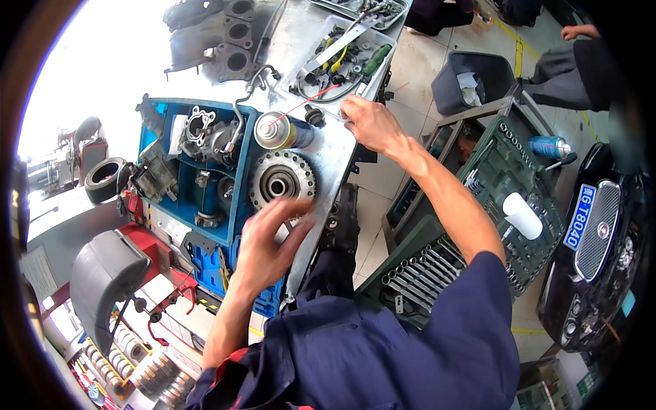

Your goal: The person works on a car engine in a garage. They handle a white bottle, select tools from a toolbox, and install a circular engine component into the engine bay, adjusting it by hand.

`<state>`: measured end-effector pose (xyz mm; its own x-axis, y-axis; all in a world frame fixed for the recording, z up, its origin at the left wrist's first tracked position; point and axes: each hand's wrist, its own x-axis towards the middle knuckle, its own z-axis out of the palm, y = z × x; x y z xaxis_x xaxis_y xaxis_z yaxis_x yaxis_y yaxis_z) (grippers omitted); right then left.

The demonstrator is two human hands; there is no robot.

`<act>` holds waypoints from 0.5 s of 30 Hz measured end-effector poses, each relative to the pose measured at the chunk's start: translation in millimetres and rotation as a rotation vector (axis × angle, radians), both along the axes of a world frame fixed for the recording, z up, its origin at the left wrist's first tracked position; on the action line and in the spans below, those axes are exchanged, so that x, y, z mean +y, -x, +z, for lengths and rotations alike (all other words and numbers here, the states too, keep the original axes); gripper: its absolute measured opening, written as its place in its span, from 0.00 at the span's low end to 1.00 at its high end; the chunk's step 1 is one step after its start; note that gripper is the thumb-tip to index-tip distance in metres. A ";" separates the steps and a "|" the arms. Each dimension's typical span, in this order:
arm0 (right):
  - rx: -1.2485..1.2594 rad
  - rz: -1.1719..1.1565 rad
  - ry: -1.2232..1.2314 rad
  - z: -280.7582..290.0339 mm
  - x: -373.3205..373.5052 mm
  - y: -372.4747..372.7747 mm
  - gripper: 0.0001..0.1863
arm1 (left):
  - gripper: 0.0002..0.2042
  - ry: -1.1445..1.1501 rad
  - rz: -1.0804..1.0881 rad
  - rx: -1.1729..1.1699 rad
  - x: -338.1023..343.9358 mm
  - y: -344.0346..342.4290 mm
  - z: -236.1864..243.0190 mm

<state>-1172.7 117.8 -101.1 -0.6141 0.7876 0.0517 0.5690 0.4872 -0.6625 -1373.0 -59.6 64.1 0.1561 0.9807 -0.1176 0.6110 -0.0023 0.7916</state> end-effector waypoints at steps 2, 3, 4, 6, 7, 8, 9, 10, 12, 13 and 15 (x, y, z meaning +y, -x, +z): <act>0.192 -0.101 0.054 15.6 -8.6 -3.7 0.12 | 0.07 -0.093 -0.045 0.055 57.9 -26.6 -16.9; 0.287 -0.158 0.077 22.6 -12.2 -6.9 0.12 | 0.07 -0.245 -0.098 0.090 88.3 -36.5 -30.3; 0.370 -0.312 0.018 26.7 -16.3 -13.1 0.12 | 0.07 -0.225 -0.115 0.189 118.4 -44.8 -48.6; 0.368 -0.550 0.084 21.5 -23.7 -30.5 0.12 | 0.09 -0.131 -0.174 0.372 169.0 -56.9 -70.1; 0.372 -0.632 0.139 14.1 -29.8 -41.9 0.12 | 0.11 -0.063 -0.181 0.468 190.2 -63.3 -77.9; 0.365 -0.631 0.194 8.7 -39.8 -44.9 0.12 | 0.14 0.009 -0.171 0.576 204.5 -64.7 -83.2; 0.357 -0.623 0.244 4.3 -49.8 -46.5 0.12 | 0.13 0.098 -0.264 0.752 215.7 -65.3 -86.6; 0.352 -0.618 0.291 -1.1 -58.3 -47.4 0.12 | 0.11 0.139 -0.318 0.815 225.0 -64.2 -95.8; 0.344 -0.597 0.350 -10.3 -74.9 -48.4 0.12 | 0.12 0.197 -0.399 0.913 232.6 -63.0 -106.9; 0.344 -0.597 0.378 -15.2 -81.4 -48.4 0.12 | 0.13 0.209 -0.432 0.947 235.6 -64.1 -109.2; 0.347 -0.609 0.439 -22.2 -91.6 -46.5 0.12 | 0.14 0.215 -0.501 0.980 240.4 -61.7 -115.0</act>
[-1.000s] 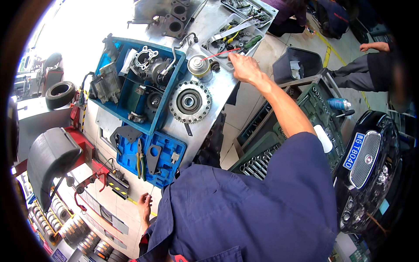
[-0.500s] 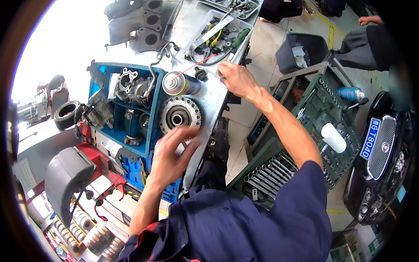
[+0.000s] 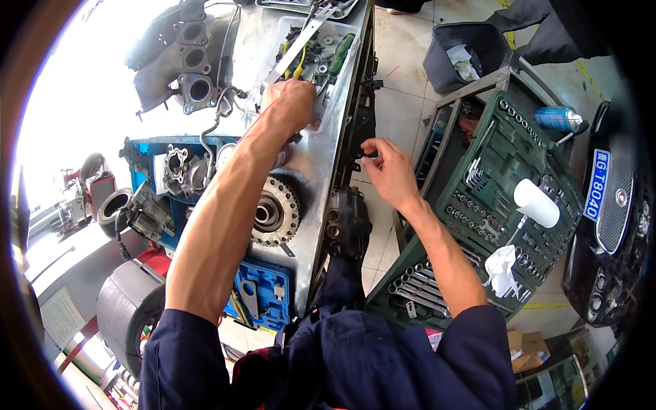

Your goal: The person works on a car engine in a garage. They handle a white bottle, select tools from a toolbox, and install a circular engine component into the engine bay, adjusting it by hand.

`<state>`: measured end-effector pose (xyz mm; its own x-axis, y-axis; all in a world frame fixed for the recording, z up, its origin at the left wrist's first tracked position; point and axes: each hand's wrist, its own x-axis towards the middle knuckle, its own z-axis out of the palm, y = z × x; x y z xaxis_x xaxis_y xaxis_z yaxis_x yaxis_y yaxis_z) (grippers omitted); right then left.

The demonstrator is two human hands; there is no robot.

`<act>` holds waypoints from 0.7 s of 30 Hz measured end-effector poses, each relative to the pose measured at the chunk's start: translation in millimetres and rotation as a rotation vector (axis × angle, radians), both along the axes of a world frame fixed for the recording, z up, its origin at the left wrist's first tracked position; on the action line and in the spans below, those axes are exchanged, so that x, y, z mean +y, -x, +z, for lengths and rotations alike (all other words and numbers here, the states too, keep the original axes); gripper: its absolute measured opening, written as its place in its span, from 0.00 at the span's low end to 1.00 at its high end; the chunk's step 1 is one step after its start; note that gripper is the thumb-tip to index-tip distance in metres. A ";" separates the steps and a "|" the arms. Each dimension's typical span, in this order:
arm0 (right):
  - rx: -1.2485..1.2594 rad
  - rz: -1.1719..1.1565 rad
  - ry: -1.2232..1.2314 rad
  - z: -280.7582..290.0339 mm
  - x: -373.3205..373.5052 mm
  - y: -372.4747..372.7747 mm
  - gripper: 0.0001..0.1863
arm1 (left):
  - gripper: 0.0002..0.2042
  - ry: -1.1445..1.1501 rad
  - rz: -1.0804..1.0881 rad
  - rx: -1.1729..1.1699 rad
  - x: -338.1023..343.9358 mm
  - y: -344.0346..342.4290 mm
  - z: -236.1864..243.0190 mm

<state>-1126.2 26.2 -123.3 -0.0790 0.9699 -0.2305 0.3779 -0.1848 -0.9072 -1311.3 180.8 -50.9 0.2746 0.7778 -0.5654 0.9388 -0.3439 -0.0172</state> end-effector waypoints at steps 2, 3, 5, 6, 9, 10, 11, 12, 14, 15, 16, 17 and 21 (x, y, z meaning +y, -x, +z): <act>0.038 -0.013 0.039 -5.6 -5.0 3.7 0.12 | 0.12 0.022 -0.066 -0.009 4.3 5.7 -7.3; 0.065 -0.030 0.047 -6.3 -6.0 6.6 0.12 | 0.10 0.179 0.059 -0.006 9.3 0.9 9.1; 0.084 -0.038 0.057 -10.4 -9.4 7.2 0.12 | 0.07 -0.027 -0.115 -0.051 7.8 11.2 -2.9; 0.076 -0.033 0.058 -13.7 -10.4 6.4 0.12 | 0.07 -0.132 -0.206 -0.073 8.0 12.7 -1.8; 0.081 -0.032 0.096 -16.6 -15.4 6.7 0.12 | 0.09 -0.114 -0.337 -0.195 3.7 19.8 -5.0; 0.089 -0.030 0.115 -16.6 -17.6 8.0 0.12 | 0.10 -0.126 -0.386 -0.271 1.9 24.5 -9.6; 0.090 -0.030 0.122 -17.9 -20.0 8.8 0.12 | 0.08 -0.078 -0.379 -0.216 -1.8 27.7 -14.8; 0.090 -0.032 0.127 -19.3 -21.5 8.6 0.12 | 0.09 -0.100 -0.396 -0.223 -1.0 28.3 -17.6; 0.099 -0.045 0.139 -23.0 -25.3 8.1 0.12 | 0.12 -0.143 -0.431 -0.237 2.1 29.3 -22.9; 0.107 -0.056 0.147 -25.1 -28.4 7.5 0.12 | 0.12 -0.130 -0.440 -0.220 6.1 28.8 -21.6; 0.115 -0.067 0.156 -26.3 -31.0 7.0 0.12 | 0.12 -0.116 -0.449 -0.202 12.0 28.4 -20.0; 0.113 -0.070 0.164 -26.2 -33.5 6.2 0.12 | 0.12 -0.103 -0.458 -0.184 16.6 28.0 -18.4; 0.118 -0.075 0.173 -29.9 -38.9 3.4 0.11 | 0.14 -0.193 -0.490 -0.120 29.5 33.7 -21.0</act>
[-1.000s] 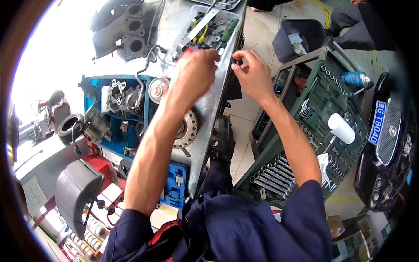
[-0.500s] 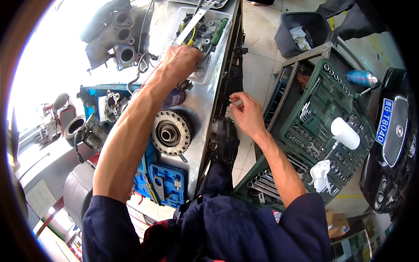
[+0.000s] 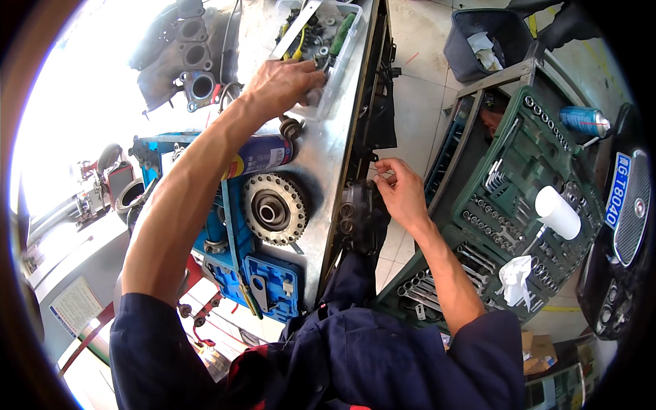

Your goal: The person works on a car engine in a garage. They handle a white bottle, select tools from a toolbox, and install a circular engine component into the engine bay, adjusting it by hand.

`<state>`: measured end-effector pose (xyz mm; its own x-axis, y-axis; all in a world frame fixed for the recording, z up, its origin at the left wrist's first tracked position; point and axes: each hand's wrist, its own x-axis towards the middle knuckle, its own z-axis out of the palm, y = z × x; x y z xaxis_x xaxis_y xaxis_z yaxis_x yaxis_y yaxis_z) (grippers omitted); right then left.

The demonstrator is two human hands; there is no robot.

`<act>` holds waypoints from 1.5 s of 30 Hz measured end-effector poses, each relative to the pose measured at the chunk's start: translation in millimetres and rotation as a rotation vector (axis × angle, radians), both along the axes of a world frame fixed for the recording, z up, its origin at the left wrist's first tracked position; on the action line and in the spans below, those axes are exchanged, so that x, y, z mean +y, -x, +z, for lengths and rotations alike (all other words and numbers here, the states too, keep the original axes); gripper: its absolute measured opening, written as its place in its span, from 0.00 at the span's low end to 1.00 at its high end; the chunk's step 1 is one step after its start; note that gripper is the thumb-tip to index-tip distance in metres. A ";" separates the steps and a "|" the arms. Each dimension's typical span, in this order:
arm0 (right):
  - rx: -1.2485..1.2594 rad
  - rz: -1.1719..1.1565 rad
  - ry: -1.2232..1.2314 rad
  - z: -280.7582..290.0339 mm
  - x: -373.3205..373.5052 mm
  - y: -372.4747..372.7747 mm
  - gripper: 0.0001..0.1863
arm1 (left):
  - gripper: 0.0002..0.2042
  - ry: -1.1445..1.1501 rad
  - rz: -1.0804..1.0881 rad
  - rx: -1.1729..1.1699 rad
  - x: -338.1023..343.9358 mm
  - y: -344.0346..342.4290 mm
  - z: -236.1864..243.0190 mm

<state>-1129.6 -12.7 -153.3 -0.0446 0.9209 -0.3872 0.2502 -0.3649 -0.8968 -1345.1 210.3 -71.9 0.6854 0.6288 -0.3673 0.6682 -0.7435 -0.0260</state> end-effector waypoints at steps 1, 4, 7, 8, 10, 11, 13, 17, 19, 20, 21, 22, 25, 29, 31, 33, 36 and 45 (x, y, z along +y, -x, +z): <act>0.002 -0.002 -0.004 -1.2 -0.5 -1.1 0.11 | 0.15 0.009 -0.003 -0.019 2.9 3.8 2.5; -0.001 0.004 0.016 1.7 -1.5 -3.4 0.11 | 0.15 0.039 0.040 0.025 4.0 10.5 7.8; 0.019 -0.025 0.040 -4.8 -3.1 -3.1 0.11 | 0.15 0.078 0.099 -0.009 0.0 16.3 11.0; 0.017 -0.026 0.038 -4.7 -3.9 -1.8 0.11 | 0.15 0.090 0.099 -0.015 -0.2 16.6 11.2; 0.008 -0.034 0.028 -2.8 -2.9 -0.9 0.11 | 0.15 0.134 0.107 -0.027 2.8 13.2 15.9; 0.021 -0.038 0.030 -0.8 -1.3 -0.8 0.11 | 0.15 0.142 0.119 -0.015 3.1 12.2 18.6; 0.049 -0.043 0.047 1.6 -1.4 1.7 0.10 | 0.15 0.167 0.146 0.012 -0.3 10.6 21.5; 0.043 -0.061 0.027 -0.6 -1.0 4.1 0.10 | 0.14 0.150 0.131 0.023 0.2 8.5 13.6; 0.050 -0.067 0.023 -5.4 -3.0 6.4 0.10 | 0.13 0.154 0.133 -0.033 -0.2 14.4 10.8; 0.054 -0.064 0.022 -6.7 -2.5 7.3 0.10 | 0.13 0.157 0.146 -0.044 -0.3 17.5 9.7; 0.054 -0.064 0.025 -8.2 -3.2 7.6 0.10 | 0.12 0.166 0.154 -0.060 -0.8 17.0 9.6; 0.054 -0.064 0.029 -9.6 -3.4 8.4 0.11 | 0.12 0.164 0.148 -0.059 -0.7 16.3 9.5; 0.059 -0.062 0.034 -13.2 -3.8 10.2 0.11 | 0.11 0.161 0.155 -0.062 0.5 14.7 7.8; 0.059 -0.052 0.035 -11.3 -2.6 10.5 0.11 | 0.11 0.175 0.178 -0.102 0.8 14.2 3.8; 0.058 -0.052 0.051 -7.3 -2.1 7.3 0.11 | 0.11 0.181 0.177 -0.109 3.3 9.6 7.0; 0.049 -0.049 0.046 -2.7 -0.8 4.9 0.11 | 0.10 0.207 0.182 -0.094 6.8 5.1 10.5; 0.037 -0.039 0.018 2.2 -0.8 -1.5 0.10 | 0.10 0.281 0.226 -0.008 17.4 4.4 16.7; 0.221 -0.106 -0.253 81.4 20.8 9.1 0.13 | 0.04 0.190 0.400 -0.413 -62.1 -10.0 143.8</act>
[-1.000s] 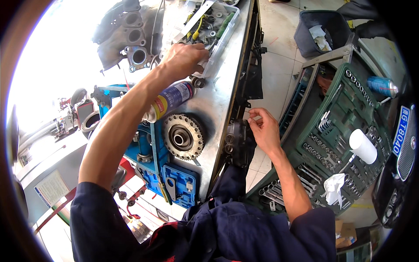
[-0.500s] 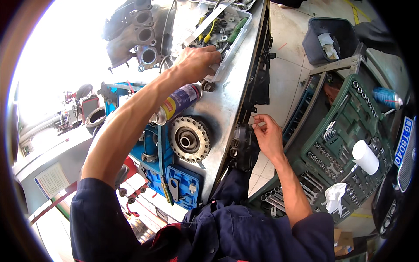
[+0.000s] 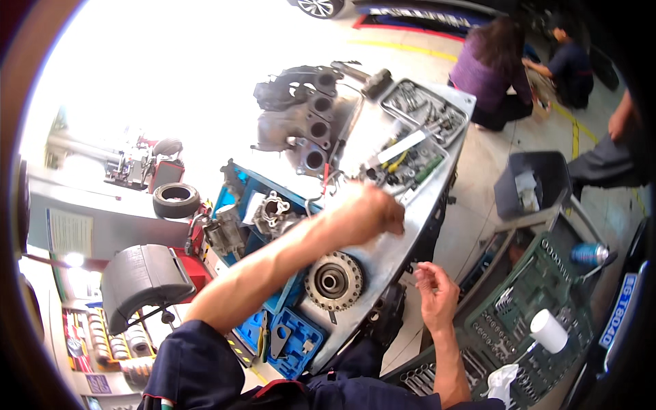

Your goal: The person works on a car engine in a garage. They handle a white bottle, select tools from a toolbox, and install a circular engine component into the engine bay, adjusting it by hand.

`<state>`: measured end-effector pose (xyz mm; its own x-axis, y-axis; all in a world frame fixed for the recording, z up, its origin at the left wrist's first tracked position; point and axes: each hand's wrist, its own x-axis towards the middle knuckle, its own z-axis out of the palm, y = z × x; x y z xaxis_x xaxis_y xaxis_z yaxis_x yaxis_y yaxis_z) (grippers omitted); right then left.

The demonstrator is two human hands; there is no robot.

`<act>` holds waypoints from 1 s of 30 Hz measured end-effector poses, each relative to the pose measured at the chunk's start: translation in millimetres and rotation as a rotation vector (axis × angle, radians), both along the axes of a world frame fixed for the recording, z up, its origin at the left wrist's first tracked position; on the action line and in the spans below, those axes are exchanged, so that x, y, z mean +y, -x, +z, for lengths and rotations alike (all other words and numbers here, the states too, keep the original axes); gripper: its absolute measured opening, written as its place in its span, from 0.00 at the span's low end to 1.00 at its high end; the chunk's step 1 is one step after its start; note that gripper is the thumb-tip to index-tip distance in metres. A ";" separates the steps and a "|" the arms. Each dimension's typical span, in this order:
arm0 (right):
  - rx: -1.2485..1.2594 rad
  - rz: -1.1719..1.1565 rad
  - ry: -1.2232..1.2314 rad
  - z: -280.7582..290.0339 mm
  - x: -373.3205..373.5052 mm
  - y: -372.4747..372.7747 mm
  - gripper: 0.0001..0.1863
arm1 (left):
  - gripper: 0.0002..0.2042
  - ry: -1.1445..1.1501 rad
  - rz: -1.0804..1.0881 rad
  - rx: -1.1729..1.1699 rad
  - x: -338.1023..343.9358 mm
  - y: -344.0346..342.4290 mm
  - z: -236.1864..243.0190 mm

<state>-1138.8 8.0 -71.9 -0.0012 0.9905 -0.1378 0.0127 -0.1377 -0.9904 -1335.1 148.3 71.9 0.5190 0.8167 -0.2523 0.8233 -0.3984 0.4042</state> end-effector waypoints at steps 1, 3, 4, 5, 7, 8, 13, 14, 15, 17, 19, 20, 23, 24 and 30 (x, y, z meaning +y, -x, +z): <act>0.011 0.067 -0.104 29.1 6.9 11.6 0.15 | 0.04 0.015 -0.003 -0.044 -26.5 4.3 8.9; -0.091 0.225 -0.238 60.8 11.5 28.7 0.16 | 0.05 -0.001 0.029 -0.081 -70.5 17.2 12.6; -0.150 0.306 -0.269 72.1 11.0 34.2 0.15 | 0.05 -0.017 0.059 -0.140 -88.3 25.7 16.0; -0.162 0.352 -0.334 79.0 8.3 39.3 0.14 | 0.05 -0.049 0.103 -0.159 -102.5 33.6 24.4; -0.184 0.447 -0.470 92.9 0.9 47.9 0.12 | 0.05 -0.055 0.162 -0.181 -128.2 47.2 42.0; -0.224 0.462 -0.507 104.0 -2.1 52.4 0.11 | 0.05 -0.068 0.170 -0.205 -137.0 54.5 51.1; -0.331 0.525 -0.660 143.7 -30.7 74.3 0.06 | 0.04 -0.082 0.340 -0.360 -200.9 76.8 70.2; -0.280 0.487 -0.707 144.6 -37.3 80.4 0.06 | 0.04 -0.059 0.412 -0.429 -212.8 79.0 69.3; -0.287 0.487 -0.716 150.5 -45.6 84.5 0.06 | 0.04 -0.026 0.482 -0.561 -225.6 83.5 63.9; -0.242 0.476 -0.698 163.0 -62.9 89.6 0.06 | 0.04 -0.024 0.555 -0.791 -248.0 89.4 58.5; -0.198 0.442 -0.686 172.6 -83.9 95.7 0.06 | 0.06 -0.041 0.581 -0.904 -269.2 94.7 60.5; -0.181 0.426 -0.673 173.1 -96.6 98.0 0.06 | 0.06 -0.010 0.613 -0.976 -281.7 94.3 60.3; -0.165 0.391 -0.662 186.3 -132.7 108.4 0.05 | 0.08 0.053 0.704 -1.197 -317.5 95.5 60.1; -0.170 0.375 -0.664 192.0 -145.8 112.1 0.05 | 0.08 0.049 0.712 -1.236 -329.7 96.4 62.1; 0.020 0.200 -0.572 217.6 -231.0 138.0 0.06 | 0.08 0.077 0.708 -1.469 -404.9 104.5 62.8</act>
